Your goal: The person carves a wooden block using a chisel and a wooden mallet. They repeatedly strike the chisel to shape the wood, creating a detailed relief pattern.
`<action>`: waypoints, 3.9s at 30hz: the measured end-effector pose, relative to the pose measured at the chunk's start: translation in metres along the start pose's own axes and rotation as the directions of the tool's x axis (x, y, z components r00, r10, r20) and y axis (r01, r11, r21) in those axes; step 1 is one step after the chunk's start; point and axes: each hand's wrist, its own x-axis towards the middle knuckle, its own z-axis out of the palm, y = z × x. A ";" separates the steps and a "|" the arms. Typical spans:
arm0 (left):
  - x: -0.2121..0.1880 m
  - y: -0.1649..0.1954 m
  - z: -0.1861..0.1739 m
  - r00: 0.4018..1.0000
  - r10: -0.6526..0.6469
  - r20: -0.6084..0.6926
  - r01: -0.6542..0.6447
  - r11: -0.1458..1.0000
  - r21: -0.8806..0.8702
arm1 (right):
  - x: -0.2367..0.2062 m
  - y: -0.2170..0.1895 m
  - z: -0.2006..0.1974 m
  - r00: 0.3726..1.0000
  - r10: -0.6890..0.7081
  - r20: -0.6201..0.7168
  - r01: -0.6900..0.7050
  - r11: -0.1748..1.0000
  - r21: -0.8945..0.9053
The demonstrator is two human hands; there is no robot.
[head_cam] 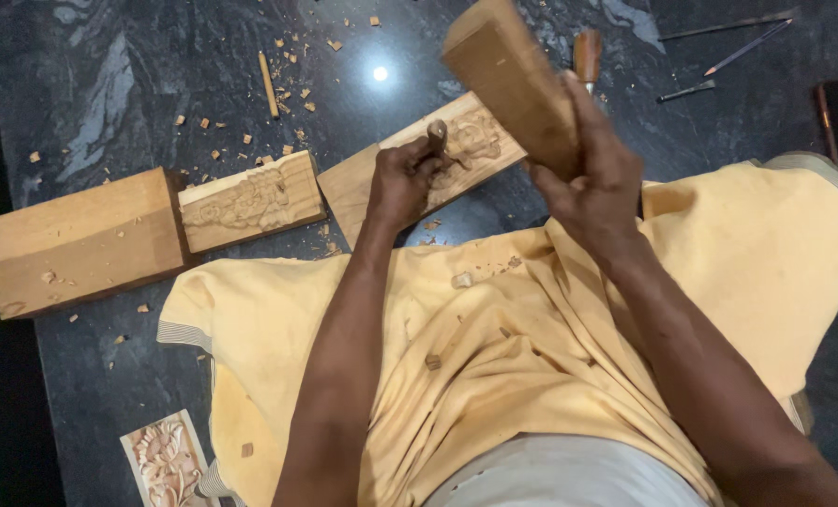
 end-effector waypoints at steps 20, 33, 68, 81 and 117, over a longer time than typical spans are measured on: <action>-0.003 -0.029 0.009 0.988 0.157 0.009 -0.154 0.954 0.257 | -0.018 -0.013 0.004 0.965 -0.254 0.068 0.262 0.902 -0.344; 0.006 -0.016 -0.012 0.990 -0.038 -0.137 -0.049 0.810 -0.585 | -0.019 0.009 0.007 0.915 0.400 0.050 -0.403 0.904 0.145; 0.008 -0.015 0.012 0.973 0.213 0.088 -0.229 0.934 0.276 | -0.019 0.000 0.005 0.993 -0.093 0.077 0.115 0.924 -0.366; 0.013 -0.015 0.004 0.994 0.051 -0.097 -0.093 0.865 -0.494 | -0.022 0.023 0.008 0.926 0.377 0.019 -0.374 0.912 0.165; 0.025 0.003 -0.050 0.764 0.426 -0.484 -0.299 0.899 0.319 | -0.014 0.072 0.041 0.720 0.685 0.115 -0.694 0.706 0.141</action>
